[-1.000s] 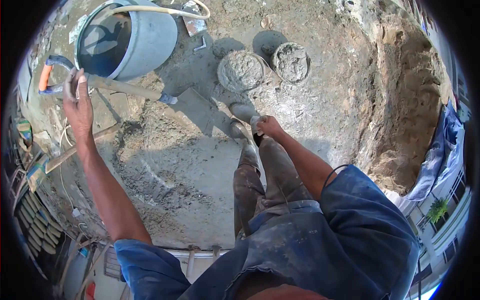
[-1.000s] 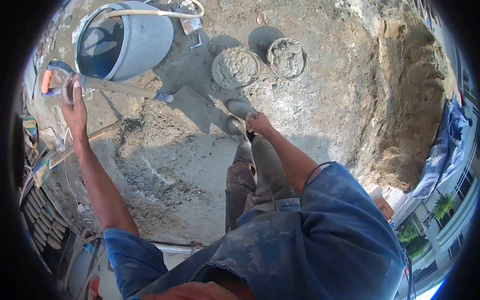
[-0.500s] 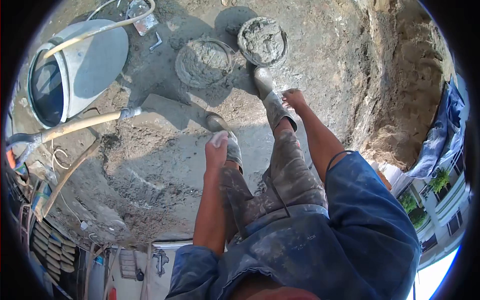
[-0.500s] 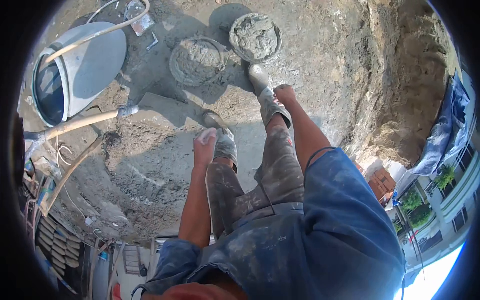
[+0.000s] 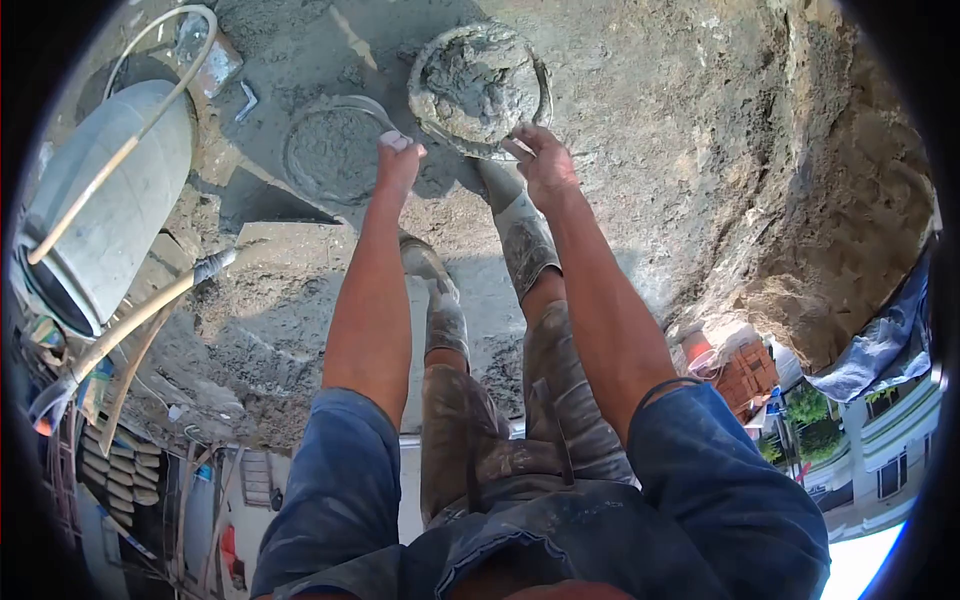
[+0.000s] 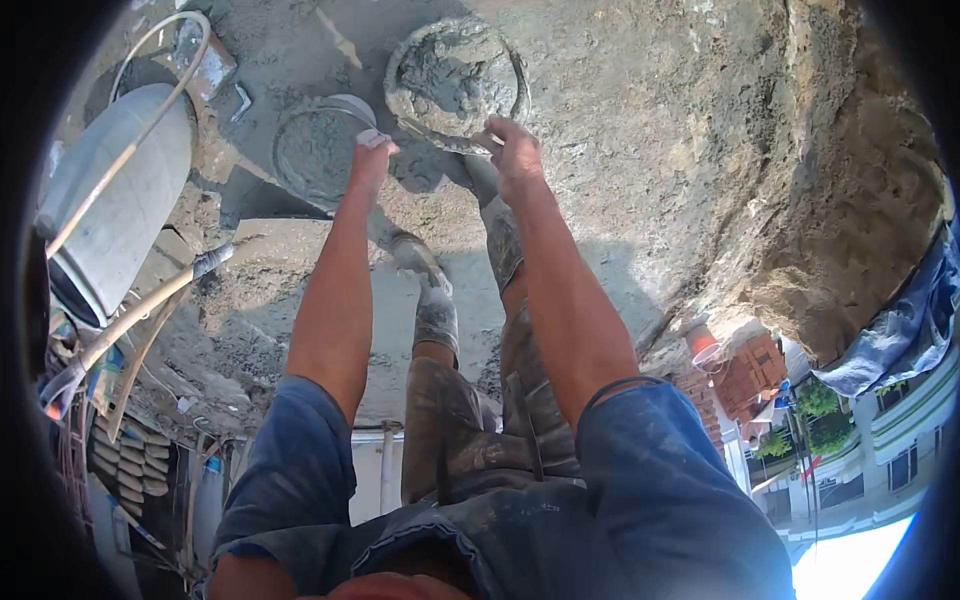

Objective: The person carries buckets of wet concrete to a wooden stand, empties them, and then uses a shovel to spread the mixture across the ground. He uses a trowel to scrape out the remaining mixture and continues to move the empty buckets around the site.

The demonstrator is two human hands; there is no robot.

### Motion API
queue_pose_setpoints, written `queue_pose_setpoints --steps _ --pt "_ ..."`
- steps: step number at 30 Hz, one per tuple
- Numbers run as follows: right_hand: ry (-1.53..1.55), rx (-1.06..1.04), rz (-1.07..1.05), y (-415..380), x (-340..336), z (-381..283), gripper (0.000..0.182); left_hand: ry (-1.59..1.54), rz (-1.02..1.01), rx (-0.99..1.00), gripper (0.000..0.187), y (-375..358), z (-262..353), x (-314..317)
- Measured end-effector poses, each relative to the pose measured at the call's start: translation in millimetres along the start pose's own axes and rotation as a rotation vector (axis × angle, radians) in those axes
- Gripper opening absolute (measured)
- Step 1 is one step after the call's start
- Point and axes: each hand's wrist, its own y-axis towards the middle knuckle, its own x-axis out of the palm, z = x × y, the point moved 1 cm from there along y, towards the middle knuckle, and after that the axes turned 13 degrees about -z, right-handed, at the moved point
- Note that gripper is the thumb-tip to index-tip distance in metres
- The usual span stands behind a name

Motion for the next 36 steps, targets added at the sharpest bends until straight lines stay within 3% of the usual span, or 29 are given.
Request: queue_pose_setpoints --steps 2,4,6,7,8,11,12,14,15,17,20,23,26,31,33,36 --pt "-0.162 -0.102 0.253 -15.7 21.2 -18.2 0.029 -0.253 0.084 0.031 0.024 -21.0 18.5 -8.4" --pt "-0.128 -0.167 0.389 12.4 -8.4 2.1 0.038 -0.296 0.064 -0.002 0.018 -50.2 32.9 -25.0" --pt "-0.694 0.153 0.647 39.6 -41.3 27.2 0.046 -0.372 0.118 -0.007 0.02 -71.5 34.4 -45.2" --pt "-0.689 0.317 0.475 75.9 -73.7 51.3 0.059 -0.363 0.114 -0.013 0.02 -80.5 34.8 -56.1" --pt "-0.683 0.33 0.48 72.1 -71.4 54.4 0.059 -0.378 0.103 -0.035 0.019 -88.6 37.2 -66.8" --pt "-0.112 0.31 0.326 34.0 -30.4 14.7 0.074 -0.401 0.043 -0.053 0.021 -87.7 38.4 -84.0" --pt "0.065 0.185 0.391 30.7 -25.4 20.7 0.067 -0.399 -0.008 -0.046 0.022 -93.3 36.7 -87.0" --pt "0.246 -0.077 0.253 5.8 -0.6 6.4 0.05 -0.367 -0.018 -0.031 0.023 -86.1 42.1 -86.3" --pt "0.239 -0.097 0.243 -2.3 21.2 -15.0 0.05 -0.357 -0.034 -0.085 0.025 -85.6 40.9 -87.4" --pt "0.743 -0.168 -0.118 -23.1 76.2 -46.4 0.028 -0.328 -0.079 -0.154 0.032 -86.6 37.2 -92.8" --pt "0.559 -0.302 -0.083 -13.9 119.6 0.7 0.029 -0.37 -0.147 -0.202 0.036 -84.1 48.6 -95.4" --pt "0.573 -0.257 -0.145 -24.9 100.9 34.2 0.028 -0.351 -0.155 -0.201 0.039 -81.8 38.3 -106.7" --pt "0.476 -0.339 -0.126 -5.9 109.6 0.2 0.029 -0.36 -0.177 -0.194 0.04 -93.9 34.6 -117.9" --pt "0.515 -0.295 -0.169 -13.1 99.5 4.6 0.031 -0.432 -0.229 -0.163 0.038 -87.5 40.2 -113.8" --pt "0.528 -0.29 -0.148 -8.0 110.1 -1.8 0.035 -0.598 -0.046 -0.207 0.035 -86.0 37.0 -106.4" --pt "0.5 -0.376 -0.152 6.3 132.0 -4.6 0.042 -0.711 -0.059 -0.058 0.032 -82.9 24.6 -98.6"
